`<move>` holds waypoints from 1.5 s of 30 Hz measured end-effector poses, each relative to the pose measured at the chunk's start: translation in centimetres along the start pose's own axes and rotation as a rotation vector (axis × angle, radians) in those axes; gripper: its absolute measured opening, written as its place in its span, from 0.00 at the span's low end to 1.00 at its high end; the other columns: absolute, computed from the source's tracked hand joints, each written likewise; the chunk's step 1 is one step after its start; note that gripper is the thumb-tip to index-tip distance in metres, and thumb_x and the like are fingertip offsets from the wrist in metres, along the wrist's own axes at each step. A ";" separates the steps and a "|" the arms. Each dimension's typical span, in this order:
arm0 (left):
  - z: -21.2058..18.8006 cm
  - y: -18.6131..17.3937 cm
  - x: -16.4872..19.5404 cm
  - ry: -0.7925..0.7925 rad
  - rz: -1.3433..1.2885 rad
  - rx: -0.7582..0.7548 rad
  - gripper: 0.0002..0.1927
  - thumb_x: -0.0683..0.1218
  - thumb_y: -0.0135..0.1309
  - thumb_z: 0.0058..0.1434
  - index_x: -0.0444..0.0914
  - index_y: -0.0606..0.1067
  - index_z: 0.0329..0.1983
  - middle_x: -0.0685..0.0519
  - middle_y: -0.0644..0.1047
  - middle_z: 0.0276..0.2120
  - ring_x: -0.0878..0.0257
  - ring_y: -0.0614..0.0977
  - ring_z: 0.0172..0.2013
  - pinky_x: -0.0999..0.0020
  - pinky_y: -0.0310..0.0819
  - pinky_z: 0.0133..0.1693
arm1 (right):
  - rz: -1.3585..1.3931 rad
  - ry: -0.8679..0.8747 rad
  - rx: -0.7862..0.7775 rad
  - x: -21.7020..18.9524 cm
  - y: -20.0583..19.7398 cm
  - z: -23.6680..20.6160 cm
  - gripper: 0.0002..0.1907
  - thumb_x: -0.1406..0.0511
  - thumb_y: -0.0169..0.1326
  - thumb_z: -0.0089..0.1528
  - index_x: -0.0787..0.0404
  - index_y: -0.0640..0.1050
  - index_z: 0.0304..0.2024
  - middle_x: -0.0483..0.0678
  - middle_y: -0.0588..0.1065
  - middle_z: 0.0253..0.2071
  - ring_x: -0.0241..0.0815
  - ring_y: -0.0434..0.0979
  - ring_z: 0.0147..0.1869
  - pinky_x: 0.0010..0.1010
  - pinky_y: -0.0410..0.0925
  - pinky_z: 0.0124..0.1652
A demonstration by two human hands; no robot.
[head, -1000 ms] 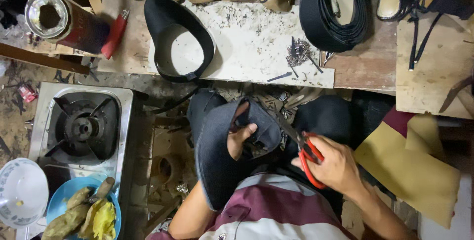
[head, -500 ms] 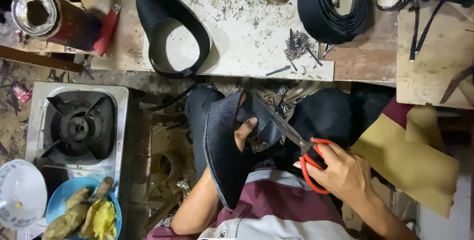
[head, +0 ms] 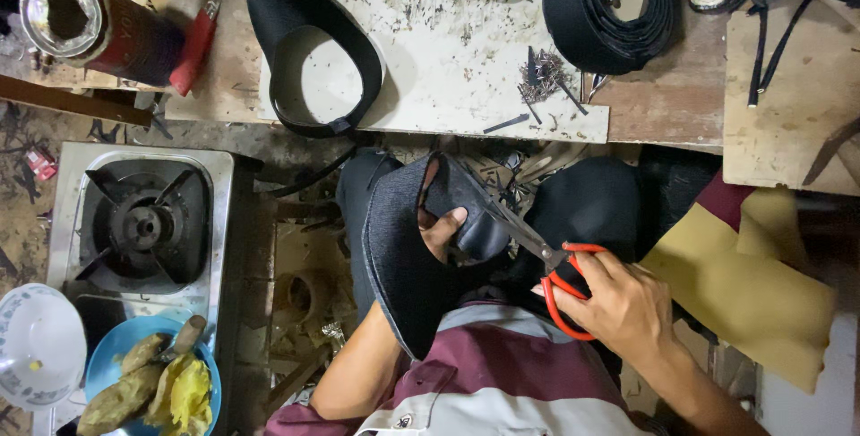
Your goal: The person trims the edges of black shoe upper parts using red-handled scissors. They handle multiple parts one at a time, cut along the edges, and stack the trimmed pieces on the table.
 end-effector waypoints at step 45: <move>-1.1 1.0 0.2 -0.162 0.040 -0.094 0.20 0.42 0.54 0.66 0.31 0.71 0.61 0.45 0.80 0.49 0.57 0.83 0.47 0.60 0.79 0.51 | 0.031 -0.272 0.000 0.3 1.1 1.3 0.09 0.55 0.67 0.51 0.48 0.84 0.30 0.49 0.79 0.40 0.48 0.81 0.35 0.37 0.74 0.30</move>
Point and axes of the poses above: each hand's wrist, its own z-axis towards the middle knuckle, its own y-axis out of the palm, x = y × z, the point moved 2 cm from there along z, towards the middle knuckle
